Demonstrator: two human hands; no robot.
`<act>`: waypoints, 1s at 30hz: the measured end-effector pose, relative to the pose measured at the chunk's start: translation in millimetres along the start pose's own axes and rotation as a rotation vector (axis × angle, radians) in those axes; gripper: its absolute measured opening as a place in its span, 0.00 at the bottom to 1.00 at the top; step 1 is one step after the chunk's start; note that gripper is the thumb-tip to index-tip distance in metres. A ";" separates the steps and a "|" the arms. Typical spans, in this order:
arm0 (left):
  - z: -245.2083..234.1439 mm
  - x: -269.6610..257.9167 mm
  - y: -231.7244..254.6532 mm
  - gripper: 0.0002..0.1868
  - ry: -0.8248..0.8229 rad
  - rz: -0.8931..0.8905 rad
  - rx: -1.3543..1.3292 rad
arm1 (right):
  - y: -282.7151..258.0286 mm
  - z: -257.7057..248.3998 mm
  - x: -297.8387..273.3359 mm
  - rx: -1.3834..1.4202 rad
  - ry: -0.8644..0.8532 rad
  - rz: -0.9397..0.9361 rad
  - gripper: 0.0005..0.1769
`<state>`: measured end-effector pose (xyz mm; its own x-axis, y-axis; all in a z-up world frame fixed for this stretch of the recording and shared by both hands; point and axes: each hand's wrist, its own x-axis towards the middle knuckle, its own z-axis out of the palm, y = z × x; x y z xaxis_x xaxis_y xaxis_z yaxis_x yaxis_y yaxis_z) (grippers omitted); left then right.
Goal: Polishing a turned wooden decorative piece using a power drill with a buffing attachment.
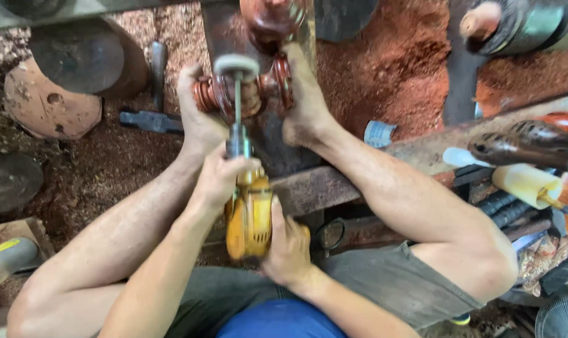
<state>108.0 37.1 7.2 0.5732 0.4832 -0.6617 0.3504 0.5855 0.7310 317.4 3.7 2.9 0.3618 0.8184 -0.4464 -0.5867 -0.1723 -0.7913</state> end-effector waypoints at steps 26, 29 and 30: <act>-6.0 -4.4 1.7 0.14 0.023 0.029 -0.021 | 6.7 -0.6 0.7 -0.032 0.063 -0.079 0.27; 1.4 -11.4 -1.7 0.12 -0.003 0.042 -0.090 | 8.5 -6.4 -1.9 -0.151 -0.007 -0.178 0.25; 5.3 -15.1 -1.0 0.12 -0.012 0.024 -0.140 | 6.5 -5.1 -5.5 -0.223 -0.062 -0.234 0.25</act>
<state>102.9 25.8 17.4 0.5889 0.4908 -0.6421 0.2303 0.6597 0.7154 315.3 -4.7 -1.9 0.4193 0.8807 -0.2205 -0.3170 -0.0856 -0.9446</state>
